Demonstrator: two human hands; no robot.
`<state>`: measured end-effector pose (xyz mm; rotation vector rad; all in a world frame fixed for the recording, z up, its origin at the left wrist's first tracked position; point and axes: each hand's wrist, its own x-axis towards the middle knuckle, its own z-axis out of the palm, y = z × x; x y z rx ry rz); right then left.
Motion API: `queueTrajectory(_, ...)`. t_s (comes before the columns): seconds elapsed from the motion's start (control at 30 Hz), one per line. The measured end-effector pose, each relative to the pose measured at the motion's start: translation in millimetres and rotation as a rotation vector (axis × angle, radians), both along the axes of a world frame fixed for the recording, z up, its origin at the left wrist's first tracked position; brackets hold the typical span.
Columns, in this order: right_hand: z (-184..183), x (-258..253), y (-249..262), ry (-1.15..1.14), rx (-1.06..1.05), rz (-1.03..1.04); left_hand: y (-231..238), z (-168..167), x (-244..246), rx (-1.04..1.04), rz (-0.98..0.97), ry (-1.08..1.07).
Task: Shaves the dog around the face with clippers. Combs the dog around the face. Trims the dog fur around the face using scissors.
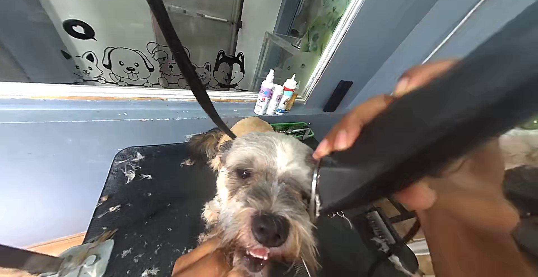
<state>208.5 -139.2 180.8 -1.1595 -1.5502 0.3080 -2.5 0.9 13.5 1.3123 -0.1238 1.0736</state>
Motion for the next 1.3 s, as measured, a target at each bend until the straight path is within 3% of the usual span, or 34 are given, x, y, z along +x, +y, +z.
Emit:
queueTrajectory(0.1, -24.9, -7.6, -17.6, 0.064, 0.049, -0.042, 0.2, -0.1, -0.5, 0.010, 0.024, -0.001)
queueTrajectory(0.33, -27.4, 1.0, -15.5, 0.117, 0.388, -0.217, -0.1, 3.1, -4.7, 0.026, 0.033, 0.041)
queueTrajectory(0.6, -43.1, -18.1, -11.1, 0.146, 0.193, 0.066, 0.6, 9.3, -7.6, 0.038, 0.041, 0.031)
queueTrajectory(0.83, -14.7, -11.9, -7.6, 0.021, 0.407, -0.185, 0.9, 11.8, -1.1, 0.065, -0.013, -0.028)
queueTrajectory(0.93, -16.2, -28.8, 4.2, -0.036, 0.316, -0.151, 2.0, 12.5, -1.0, 0.060, -0.017, -0.037)
queueTrajectory(1.1, -23.0, -23.3, -9.6, 0.052, 0.166, 0.089, 3.3, 12.4, -2.1, 0.093, -0.037, -0.025)
queueTrajectory(1.17, -15.2, -22.8, -17.0, 0.082, 0.188, 0.017, 1.5, 9.4, -1.4, 0.082, -0.005, -0.029)
queueTrajectory(1.3, 10.2, -19.9, -12.4, -0.065, 0.229, -0.163, 3.2, 13.2, -0.8, 0.098, -0.024, -0.009)
